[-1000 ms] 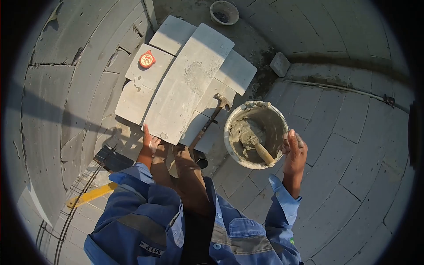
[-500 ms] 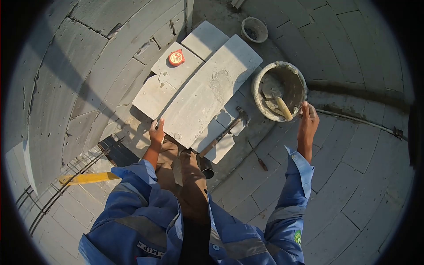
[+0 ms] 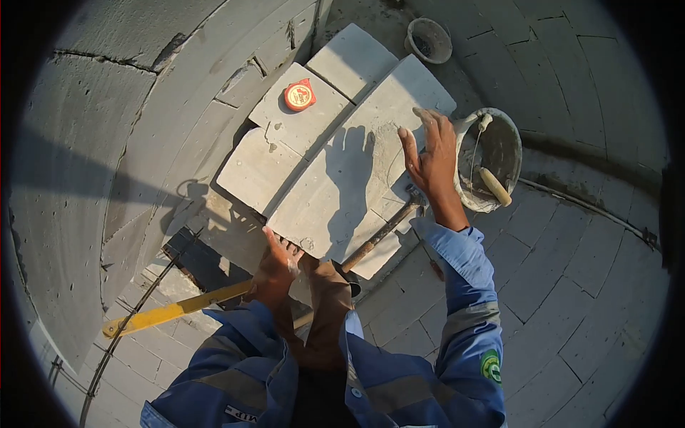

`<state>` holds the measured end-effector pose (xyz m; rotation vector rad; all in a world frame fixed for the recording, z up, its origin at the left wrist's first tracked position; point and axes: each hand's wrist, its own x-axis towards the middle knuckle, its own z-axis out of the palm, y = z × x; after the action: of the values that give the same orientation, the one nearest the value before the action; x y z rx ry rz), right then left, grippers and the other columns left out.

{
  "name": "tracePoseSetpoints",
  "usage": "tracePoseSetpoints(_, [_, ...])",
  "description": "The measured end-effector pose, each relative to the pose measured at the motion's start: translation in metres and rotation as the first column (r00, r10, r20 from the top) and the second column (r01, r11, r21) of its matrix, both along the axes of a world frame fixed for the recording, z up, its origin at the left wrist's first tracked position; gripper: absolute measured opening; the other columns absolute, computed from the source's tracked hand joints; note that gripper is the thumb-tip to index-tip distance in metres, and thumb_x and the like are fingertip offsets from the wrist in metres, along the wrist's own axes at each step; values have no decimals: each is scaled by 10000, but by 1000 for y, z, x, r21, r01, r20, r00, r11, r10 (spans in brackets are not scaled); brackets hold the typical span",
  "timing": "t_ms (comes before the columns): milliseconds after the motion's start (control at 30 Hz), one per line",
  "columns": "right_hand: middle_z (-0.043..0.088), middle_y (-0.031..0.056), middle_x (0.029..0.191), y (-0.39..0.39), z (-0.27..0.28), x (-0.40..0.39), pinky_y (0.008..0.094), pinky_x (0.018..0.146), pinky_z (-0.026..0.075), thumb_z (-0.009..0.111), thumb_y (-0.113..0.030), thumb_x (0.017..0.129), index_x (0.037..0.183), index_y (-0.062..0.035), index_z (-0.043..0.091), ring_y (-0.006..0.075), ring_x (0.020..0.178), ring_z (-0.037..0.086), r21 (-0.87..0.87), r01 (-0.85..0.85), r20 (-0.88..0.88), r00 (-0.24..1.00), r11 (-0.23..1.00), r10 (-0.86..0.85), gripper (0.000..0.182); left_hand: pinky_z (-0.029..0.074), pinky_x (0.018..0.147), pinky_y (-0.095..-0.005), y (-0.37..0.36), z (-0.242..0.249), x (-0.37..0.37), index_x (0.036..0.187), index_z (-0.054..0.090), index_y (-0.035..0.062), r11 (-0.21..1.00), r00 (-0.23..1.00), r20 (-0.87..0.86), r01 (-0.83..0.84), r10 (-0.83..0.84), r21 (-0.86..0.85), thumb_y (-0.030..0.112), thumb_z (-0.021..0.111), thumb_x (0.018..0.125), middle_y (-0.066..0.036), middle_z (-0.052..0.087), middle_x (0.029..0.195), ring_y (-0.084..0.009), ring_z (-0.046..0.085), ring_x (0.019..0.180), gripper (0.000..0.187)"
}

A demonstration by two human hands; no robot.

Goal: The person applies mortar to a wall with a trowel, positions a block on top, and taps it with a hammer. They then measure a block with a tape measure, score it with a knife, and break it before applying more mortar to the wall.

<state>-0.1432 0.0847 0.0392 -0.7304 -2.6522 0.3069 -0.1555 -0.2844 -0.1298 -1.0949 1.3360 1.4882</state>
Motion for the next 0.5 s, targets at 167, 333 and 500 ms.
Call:
tracePoseSetpoints(167, [537,272,1223,71,-141,-36,513,1015,362,449,-501,967,1288,51,489,455,1183,477,59,429,156,888,901,-433,640,261,1124,-497,3,10,-5,1538,180,148,962,1000,-4,-14,16,273,830,343,832,-141,234,1567,-345,277,1416,995])
tracePoseSetpoints(333, [477,329,1327,129,-169,-30,534,1068,316,340,-616,959,1375,70,424,483,1277,419,166,468,239,835,868,-496,807,108,1169,-486,-8,0,-10,1545,160,127,950,989,134,-99,62,297,861,303,812,-103,185,1600,-305,168,1464,1048])
tracePoseSetpoints(500, [481,330,1344,146,-156,-40,526,1068,334,256,-778,875,1332,66,499,472,1256,464,25,592,409,729,806,-548,991,104,1168,-492,-2,15,-19,1543,157,122,970,978,201,-97,51,225,837,320,831,-102,194,1597,-306,158,1467,1021])
